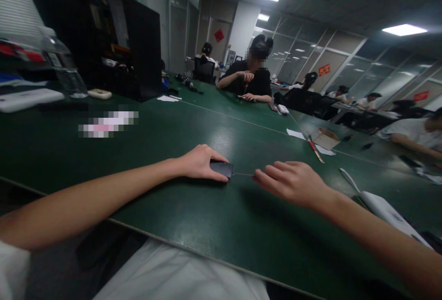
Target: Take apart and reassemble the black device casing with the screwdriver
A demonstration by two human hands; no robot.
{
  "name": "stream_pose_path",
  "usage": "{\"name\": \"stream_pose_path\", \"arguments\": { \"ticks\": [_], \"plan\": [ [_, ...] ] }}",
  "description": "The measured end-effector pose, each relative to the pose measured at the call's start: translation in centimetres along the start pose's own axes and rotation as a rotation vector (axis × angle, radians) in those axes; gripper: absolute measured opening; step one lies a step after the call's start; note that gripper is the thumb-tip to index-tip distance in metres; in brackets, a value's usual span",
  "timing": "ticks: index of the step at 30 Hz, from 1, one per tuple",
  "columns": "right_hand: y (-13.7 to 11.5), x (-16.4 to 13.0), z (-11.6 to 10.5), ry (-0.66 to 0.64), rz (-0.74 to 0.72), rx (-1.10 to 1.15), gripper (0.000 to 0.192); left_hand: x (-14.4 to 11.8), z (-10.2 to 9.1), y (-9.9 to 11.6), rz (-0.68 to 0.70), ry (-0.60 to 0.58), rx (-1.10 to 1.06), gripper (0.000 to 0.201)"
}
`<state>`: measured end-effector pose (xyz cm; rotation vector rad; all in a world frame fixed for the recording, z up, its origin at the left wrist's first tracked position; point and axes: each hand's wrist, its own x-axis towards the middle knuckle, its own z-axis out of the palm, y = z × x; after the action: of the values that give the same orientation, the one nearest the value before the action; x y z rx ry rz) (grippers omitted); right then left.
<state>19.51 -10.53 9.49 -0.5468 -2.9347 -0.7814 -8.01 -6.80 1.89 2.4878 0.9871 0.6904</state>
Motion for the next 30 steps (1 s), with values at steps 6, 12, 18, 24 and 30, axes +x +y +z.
{"name": "stream_pose_path", "arguments": {
  "ticks": [6, 12, 18, 24, 30],
  "plan": [
    [-0.5, -0.3, 3.4, -0.162, 0.636, 0.994, 0.038, 0.1, 0.0, 0.1, -0.019, 0.016, -0.042, 0.059],
    [-2.0, -0.4, 5.5, -0.183, 0.929, 1.514, 0.049, 0.2, 0.0, 0.1, -0.05, 0.026, -0.212, 0.056],
    [-1.7, -0.2, 3.6, 0.008, 0.597, 0.796, 0.036, 0.2, 0.0, 0.1, -0.059, 0.007, -0.274, 0.054],
    [-1.1, 0.1, 1.6, 0.101, 0.13, -0.152, 0.029, 0.1, 0.2, 0.5, -0.029, -0.025, -0.267, 0.055],
    [-1.3, 0.9, 2.8, 0.051, 0.3, 0.273, 0.03, -0.1, 0.2, 0.7, -0.007, -0.028, -0.282, 0.056]
  ]
}}
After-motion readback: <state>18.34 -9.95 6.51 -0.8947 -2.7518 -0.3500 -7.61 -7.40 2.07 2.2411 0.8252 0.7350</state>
